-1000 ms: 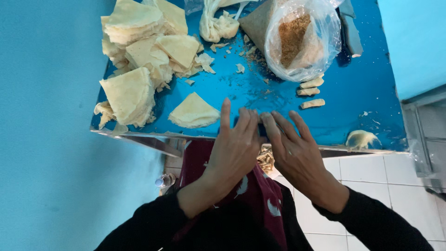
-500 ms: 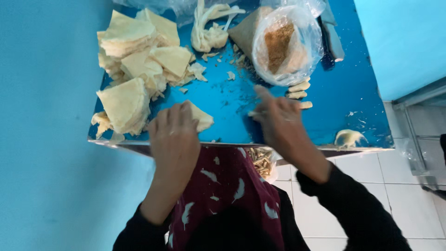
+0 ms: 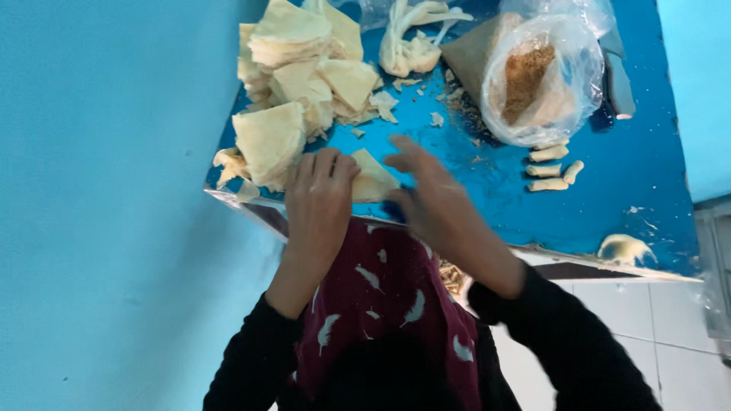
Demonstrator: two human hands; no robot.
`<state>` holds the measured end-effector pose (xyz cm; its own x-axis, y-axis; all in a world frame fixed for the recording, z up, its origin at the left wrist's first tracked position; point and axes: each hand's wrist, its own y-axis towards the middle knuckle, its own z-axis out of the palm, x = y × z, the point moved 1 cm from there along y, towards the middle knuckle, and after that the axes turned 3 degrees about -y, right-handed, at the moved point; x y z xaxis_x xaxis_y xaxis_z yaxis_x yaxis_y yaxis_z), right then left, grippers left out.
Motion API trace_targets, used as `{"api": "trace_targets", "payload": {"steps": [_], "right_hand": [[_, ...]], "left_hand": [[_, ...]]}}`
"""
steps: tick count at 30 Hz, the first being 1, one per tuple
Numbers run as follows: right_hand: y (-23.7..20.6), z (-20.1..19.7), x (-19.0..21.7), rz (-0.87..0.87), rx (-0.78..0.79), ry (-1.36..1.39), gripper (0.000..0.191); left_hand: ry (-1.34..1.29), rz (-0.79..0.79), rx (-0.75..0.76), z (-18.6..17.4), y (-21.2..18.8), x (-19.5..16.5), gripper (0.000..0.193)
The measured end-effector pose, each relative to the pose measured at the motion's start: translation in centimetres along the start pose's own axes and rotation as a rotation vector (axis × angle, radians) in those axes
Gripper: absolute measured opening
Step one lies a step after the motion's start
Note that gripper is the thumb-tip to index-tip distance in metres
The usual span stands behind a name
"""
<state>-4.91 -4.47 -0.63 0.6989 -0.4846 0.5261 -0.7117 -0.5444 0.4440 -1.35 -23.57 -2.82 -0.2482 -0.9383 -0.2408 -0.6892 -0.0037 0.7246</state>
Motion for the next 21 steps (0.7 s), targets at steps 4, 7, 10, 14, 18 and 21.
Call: {"api": "trace_targets", "payload": {"steps": [4,7,10,14,18,21], "right_hand": [[4.0,2.1,1.4,-0.025,0.070,0.018,0.060],[5.5,1.3,-0.4,0.233,0.143,0.231,0.056],[5.5,-2.4,-2.8,0.386,0.068,0.522,0.052],[4.4,-10.5,-3.4,0.370,-0.139,0.409,0.043],[2.2,-15.3,-0.2,0.248,-0.079,0.146,0.032],[1.0,-15.1,3.0,0.328,0.198,0.217,0.030]], "left_hand": [[-0.005,-0.013,0.046,0.2,0.1,0.6,0.019],[-0.055,0.016,0.027,-0.5,-0.4,0.6,0.042],[-0.097,0.009,0.059,-1.1,-0.2,0.2,0.056],[-0.114,-0.028,0.069,-1.8,0.4,-0.7,0.064],[-0.168,0.025,0.078,-2.0,0.7,-2.3,0.065],[-0.244,0.023,0.156,-1.4,0.7,-3.6,0.056]]}}
